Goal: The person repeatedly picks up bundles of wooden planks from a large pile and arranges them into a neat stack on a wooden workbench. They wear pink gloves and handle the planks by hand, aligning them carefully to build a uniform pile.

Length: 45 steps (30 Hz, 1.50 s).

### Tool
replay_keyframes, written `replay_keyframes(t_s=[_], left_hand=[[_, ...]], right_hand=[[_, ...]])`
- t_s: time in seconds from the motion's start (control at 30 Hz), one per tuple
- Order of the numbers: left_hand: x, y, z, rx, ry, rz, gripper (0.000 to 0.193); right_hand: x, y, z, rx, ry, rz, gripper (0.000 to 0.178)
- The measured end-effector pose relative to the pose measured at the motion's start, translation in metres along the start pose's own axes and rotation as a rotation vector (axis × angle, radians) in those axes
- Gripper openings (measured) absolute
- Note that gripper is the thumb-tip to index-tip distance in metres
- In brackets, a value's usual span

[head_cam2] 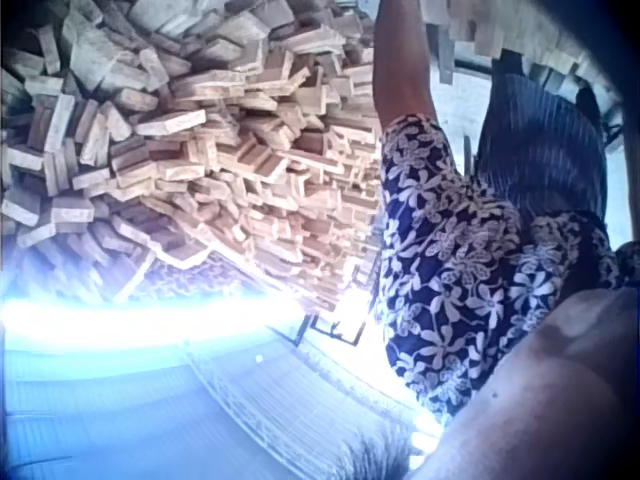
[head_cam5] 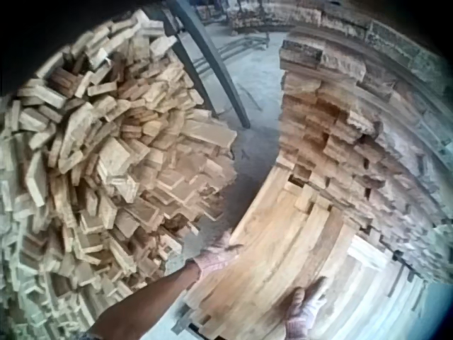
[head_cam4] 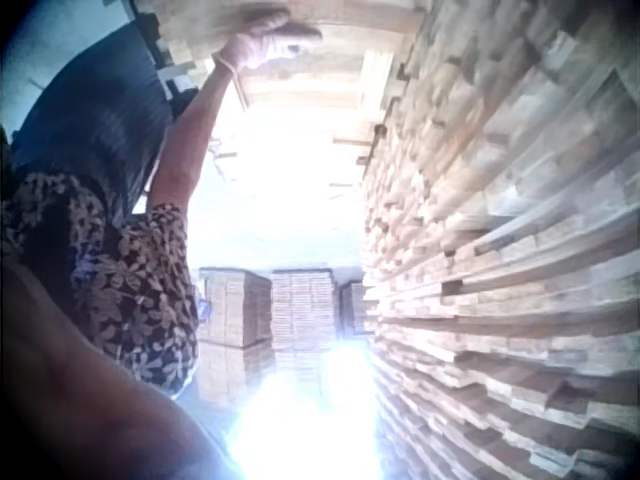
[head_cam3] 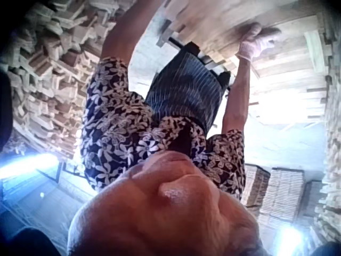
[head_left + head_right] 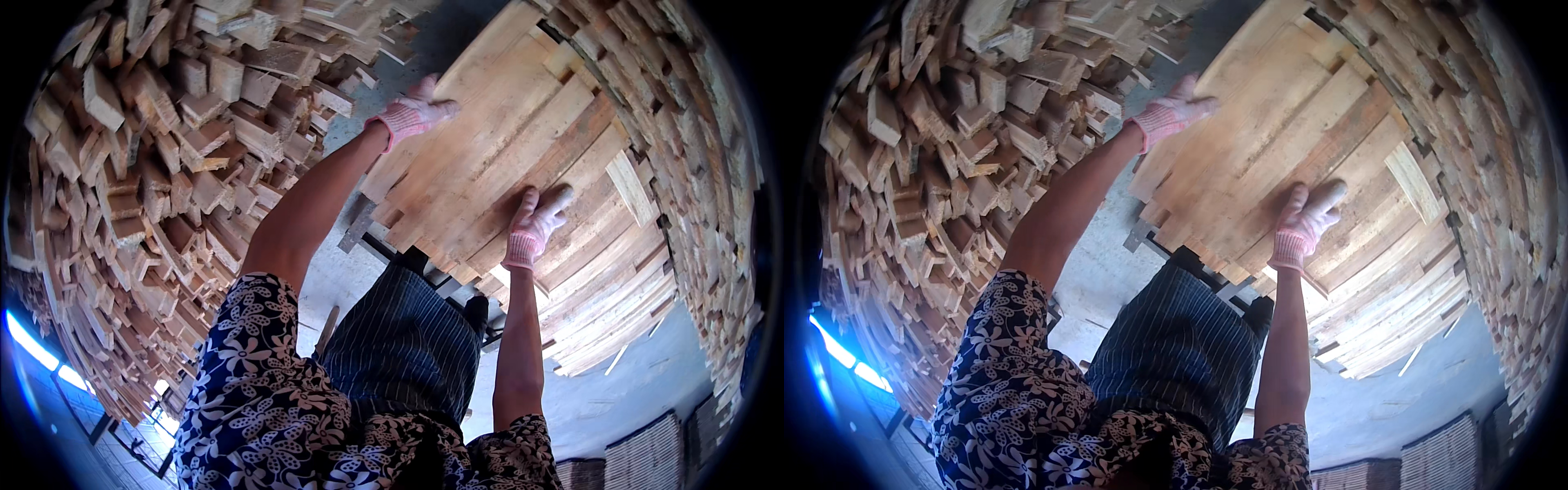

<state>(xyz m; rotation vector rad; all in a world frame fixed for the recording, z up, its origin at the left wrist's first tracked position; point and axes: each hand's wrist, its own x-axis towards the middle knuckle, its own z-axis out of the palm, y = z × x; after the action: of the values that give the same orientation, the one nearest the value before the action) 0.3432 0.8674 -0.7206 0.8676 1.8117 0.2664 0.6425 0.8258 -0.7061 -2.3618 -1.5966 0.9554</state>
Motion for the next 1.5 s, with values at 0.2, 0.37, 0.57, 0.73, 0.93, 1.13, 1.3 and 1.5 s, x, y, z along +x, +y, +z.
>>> replay_keyframes(t_s=[0.2, 0.37, 0.57, 0.73, 0.93, 1.13, 1.3, 1.5], left_hand=[[-0.035, 0.045, 0.010, 0.141, 0.165, -0.102, 0.094], [-0.174, -0.002, 0.111, -0.078, 0.438, 0.303, 0.092], [-0.429, -0.105, 0.244, -0.361, 0.345, 0.085, 0.077], [-0.578, -0.200, 0.312, -0.512, 0.359, -0.503, 0.084], [-0.638, -0.241, 0.163, -0.459, 0.881, -0.475, 0.065], [-0.772, -0.198, -0.103, -0.476, 2.016, 0.076, 0.038], [-0.874, -0.208, -0.270, -0.361, 2.003, -0.061, 0.076], [-0.877, -0.260, -0.399, -0.334, 1.533, -0.359, 0.114]], right_hand=[[0.004, 0.011, -0.007, -0.096, 0.015, -0.100, 0.088], [0.002, 0.018, 0.018, -0.158, -0.395, -0.136, 0.092], [-0.027, 0.020, -0.100, -0.501, -0.427, -0.502, 0.065], [-0.036, 0.105, -0.075, -0.436, -0.663, -1.028, 0.059], [-0.211, 0.001, -0.053, -0.333, -1.179, -1.499, 0.053], [-0.445, -0.258, -0.101, -0.068, -1.287, -1.693, 0.057], [-0.595, -0.403, -0.112, 0.110, -1.404, -1.680, 0.061], [-0.733, -0.491, -0.061, 0.138, -1.114, -1.922, 0.040]])
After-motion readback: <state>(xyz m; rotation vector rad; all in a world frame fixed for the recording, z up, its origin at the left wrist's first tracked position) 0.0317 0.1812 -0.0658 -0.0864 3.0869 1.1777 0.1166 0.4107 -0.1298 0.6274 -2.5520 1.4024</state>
